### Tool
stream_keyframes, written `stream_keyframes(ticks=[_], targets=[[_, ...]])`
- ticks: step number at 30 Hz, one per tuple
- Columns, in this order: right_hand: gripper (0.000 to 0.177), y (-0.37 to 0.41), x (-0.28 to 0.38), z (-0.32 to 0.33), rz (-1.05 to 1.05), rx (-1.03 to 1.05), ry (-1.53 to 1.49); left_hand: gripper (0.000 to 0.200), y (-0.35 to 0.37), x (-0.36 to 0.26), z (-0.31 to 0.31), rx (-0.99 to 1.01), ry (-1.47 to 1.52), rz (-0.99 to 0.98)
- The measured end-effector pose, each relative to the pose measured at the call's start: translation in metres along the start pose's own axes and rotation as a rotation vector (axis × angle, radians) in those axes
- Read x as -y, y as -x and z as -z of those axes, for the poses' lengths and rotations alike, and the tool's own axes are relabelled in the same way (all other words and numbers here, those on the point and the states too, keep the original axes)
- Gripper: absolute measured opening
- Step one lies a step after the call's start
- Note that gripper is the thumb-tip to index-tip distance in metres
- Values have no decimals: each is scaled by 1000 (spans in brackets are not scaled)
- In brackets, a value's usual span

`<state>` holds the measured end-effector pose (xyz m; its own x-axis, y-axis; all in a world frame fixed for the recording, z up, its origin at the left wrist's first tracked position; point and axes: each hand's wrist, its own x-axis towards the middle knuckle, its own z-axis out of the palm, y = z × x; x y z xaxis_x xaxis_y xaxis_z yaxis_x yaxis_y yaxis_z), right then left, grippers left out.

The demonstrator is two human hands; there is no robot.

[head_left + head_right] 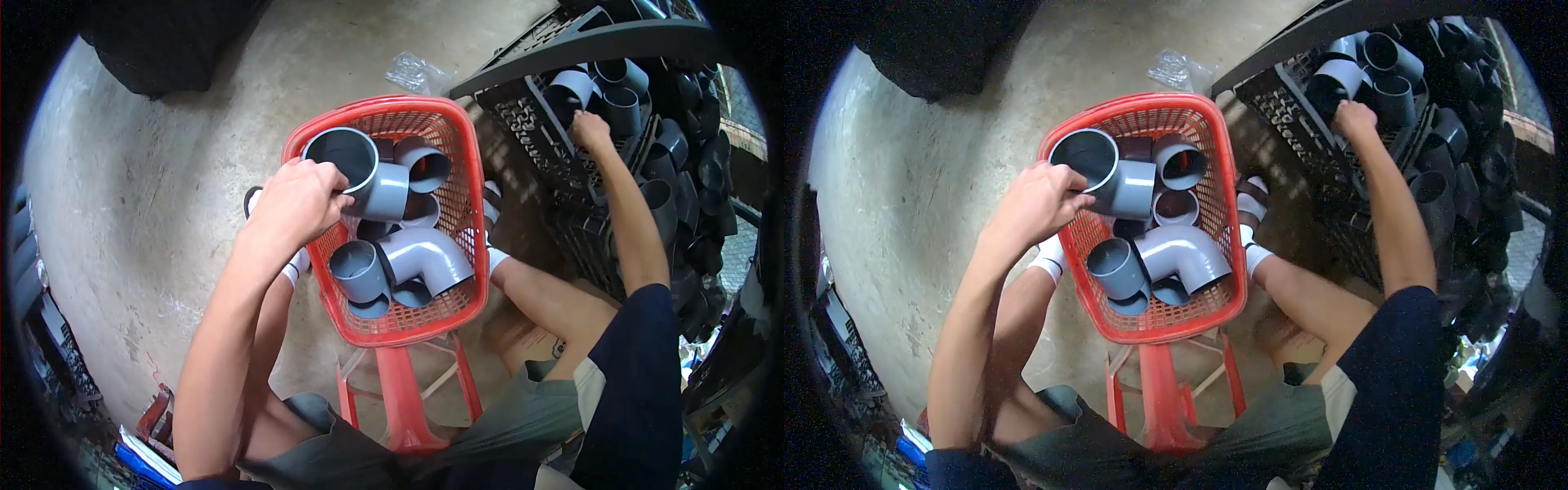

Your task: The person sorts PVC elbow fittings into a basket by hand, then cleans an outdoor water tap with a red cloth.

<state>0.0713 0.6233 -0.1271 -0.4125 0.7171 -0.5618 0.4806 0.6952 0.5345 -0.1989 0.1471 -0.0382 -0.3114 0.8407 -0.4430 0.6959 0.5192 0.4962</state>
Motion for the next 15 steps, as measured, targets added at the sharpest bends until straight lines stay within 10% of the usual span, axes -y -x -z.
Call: stream_keyframes(ticks=[8, 10, 15], targets=[[31, 78, -88, 1, 374, -598, -56, 21, -27, 30, -45, -45, 5, -80], [26, 143, -64, 61, 269, -289, -56, 30, -31, 34, -57, -55, -43, -104], [28, 268, -32, 114, 256, -616, -310, 43, -9, -15, -31, -102, -102, -110]])
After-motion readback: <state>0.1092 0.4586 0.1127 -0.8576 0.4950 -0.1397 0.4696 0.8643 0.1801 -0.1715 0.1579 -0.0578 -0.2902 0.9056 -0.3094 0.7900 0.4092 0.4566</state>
